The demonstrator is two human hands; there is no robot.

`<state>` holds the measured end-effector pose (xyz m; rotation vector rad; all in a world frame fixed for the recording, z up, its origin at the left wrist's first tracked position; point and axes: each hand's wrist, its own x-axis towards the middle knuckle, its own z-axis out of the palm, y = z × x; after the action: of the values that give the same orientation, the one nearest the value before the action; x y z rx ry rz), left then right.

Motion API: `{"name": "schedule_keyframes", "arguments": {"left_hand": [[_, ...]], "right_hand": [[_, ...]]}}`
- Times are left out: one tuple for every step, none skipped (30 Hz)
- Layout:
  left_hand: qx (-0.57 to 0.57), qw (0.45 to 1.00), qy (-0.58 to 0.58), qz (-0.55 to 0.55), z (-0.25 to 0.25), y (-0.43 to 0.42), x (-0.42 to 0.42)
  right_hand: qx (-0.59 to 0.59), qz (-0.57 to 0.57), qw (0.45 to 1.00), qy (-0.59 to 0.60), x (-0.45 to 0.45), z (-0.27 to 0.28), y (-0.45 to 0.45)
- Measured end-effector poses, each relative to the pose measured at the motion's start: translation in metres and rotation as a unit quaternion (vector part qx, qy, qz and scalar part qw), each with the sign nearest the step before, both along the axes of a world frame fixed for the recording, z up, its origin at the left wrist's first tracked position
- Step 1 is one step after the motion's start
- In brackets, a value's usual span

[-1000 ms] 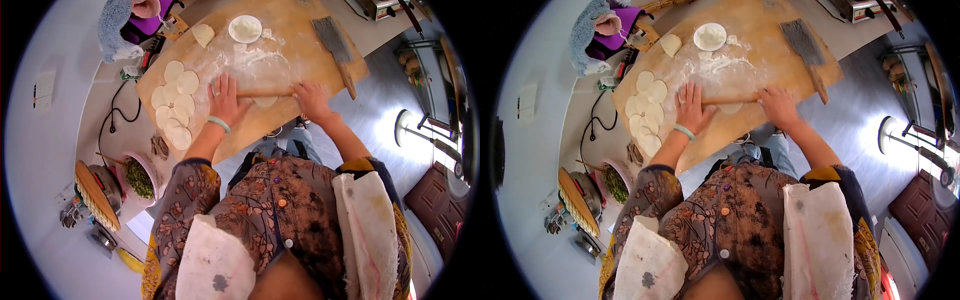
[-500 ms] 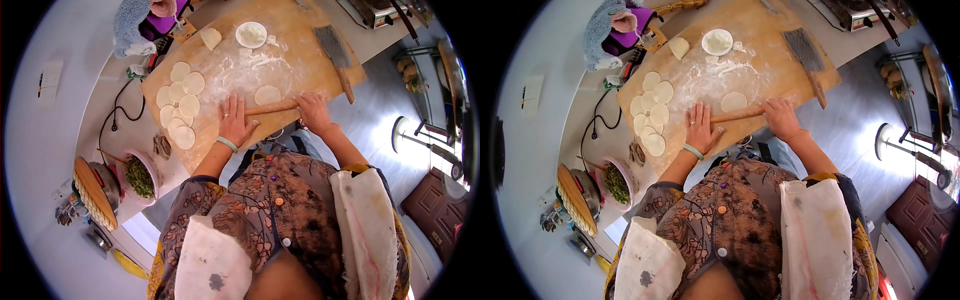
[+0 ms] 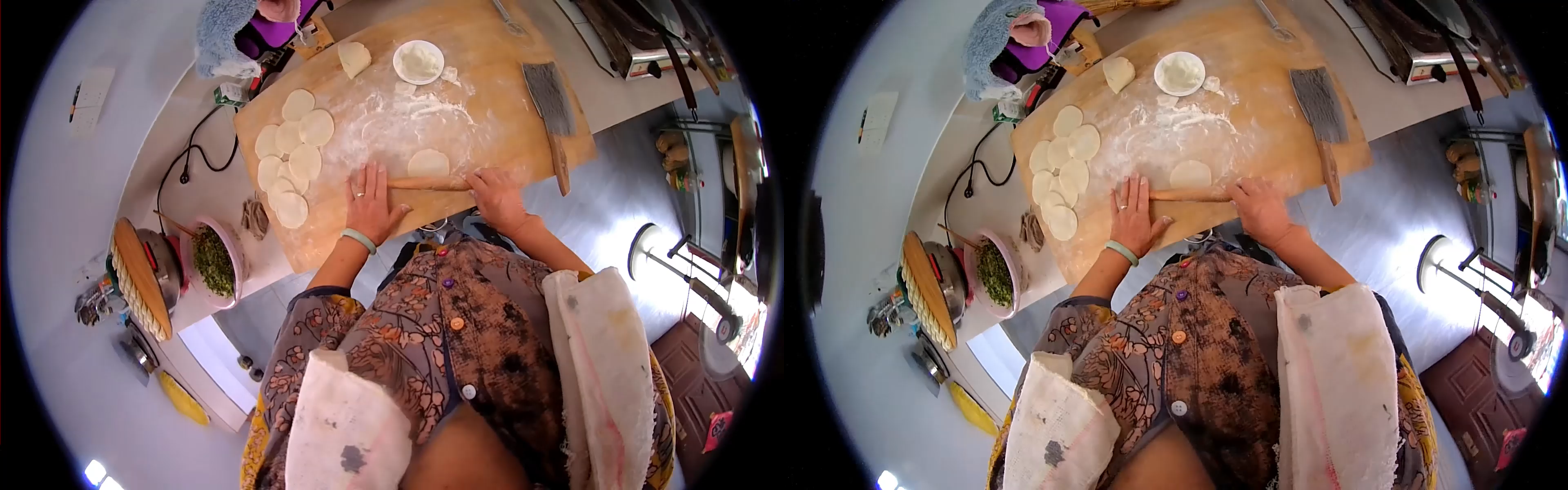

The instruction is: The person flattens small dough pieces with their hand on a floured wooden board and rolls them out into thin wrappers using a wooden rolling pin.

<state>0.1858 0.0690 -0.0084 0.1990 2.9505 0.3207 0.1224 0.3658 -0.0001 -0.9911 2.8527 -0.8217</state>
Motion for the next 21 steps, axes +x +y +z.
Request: {"name": "schedule_keyframes", "arguments": {"left_hand": [[-0.003,1.000,-0.003,0.011,0.001,0.002,0.003],[-0.005,1.000,-0.005,0.022,0.002,0.005,0.005],[-0.009,0.999,-0.007,0.033,0.006,0.009,0.008],[-0.013,0.999,-0.009,0.043,0.010,0.013,0.012],[-0.017,0.998,-0.011,0.053,0.012,0.016,0.014],[-0.015,0.998,-0.015,0.064,0.012,0.020,0.016],[-0.012,0.997,-0.020,0.077,0.010,0.025,0.017],[-0.009,0.996,-0.024,0.089,0.008,0.029,0.017],[-0.008,0.993,-0.018,0.113,0.006,0.031,0.014],[-0.005,0.991,-0.012,0.136,0.003,0.033,0.008],[-0.003,0.987,-0.005,0.160,0.000,0.036,0.002],[-0.001,0.985,0.000,0.172,-0.003,0.038,-0.004],[-0.001,0.983,0.005,0.186,-0.006,0.037,-0.010],[-0.002,0.980,0.012,0.199,-0.007,0.036,-0.015],[-0.004,0.977,0.019,0.212,-0.005,0.036,-0.017],[0.006,0.976,-0.003,0.216,-0.001,0.040,-0.015],[0.009,0.979,-0.013,0.205,0.004,0.043,-0.009],[0.012,0.981,-0.022,0.194,0.010,0.051,0.002],[0.015,0.982,-0.034,0.183,0.015,0.059,0.013],[0.003,0.983,-0.044,0.178,0.012,0.065,0.025],[0.001,0.983,-0.039,0.178,0.012,0.070,0.033]], "right_hand": [[-0.006,0.015,1.000,-0.004,-0.003,0.003,0.000],[-0.012,0.029,0.999,-0.008,-0.009,0.006,0.001],[-0.017,0.043,0.999,-0.011,-0.016,0.009,0.002],[-0.016,0.057,0.998,-0.004,-0.024,0.008,0.005],[-0.014,0.071,0.997,0.004,-0.034,0.006,0.009],[-0.013,0.084,0.996,0.009,-0.042,0.003,0.010],[-0.003,0.103,0.995,0.014,-0.053,-0.002,0.010],[0.007,0.123,0.992,0.019,-0.065,-0.008,0.008],[0.017,0.141,0.990,0.026,-0.077,-0.013,0.006],[0.022,0.150,0.988,0.027,-0.089,-0.011,0.001],[0.028,0.160,0.986,0.027,-0.101,-0.009,-0.005],[0.032,0.172,0.984,0.028,-0.110,-0.008,-0.009],[0.038,0.175,0.983,0.030,-0.117,-0.010,-0.010],[0.043,0.177,0.983,0.035,-0.123,-0.011,-0.013],[0.049,0.179,0.982,0.039,-0.127,-0.011,-0.015],[0.036,0.175,0.982,0.056,-0.123,-0.013,-0.013],[0.023,0.171,0.982,0.075,-0.115,-0.018,-0.007],[0.009,0.167,0.981,0.094,-0.110,-0.020,0.000],[-0.002,0.179,0.980,0.086,-0.107,-0.018,0.005],[-0.012,0.193,0.978,0.076,-0.103,-0.017,0.011],[-0.022,0.206,0.976,0.065,-0.097,-0.012,0.013]]}}
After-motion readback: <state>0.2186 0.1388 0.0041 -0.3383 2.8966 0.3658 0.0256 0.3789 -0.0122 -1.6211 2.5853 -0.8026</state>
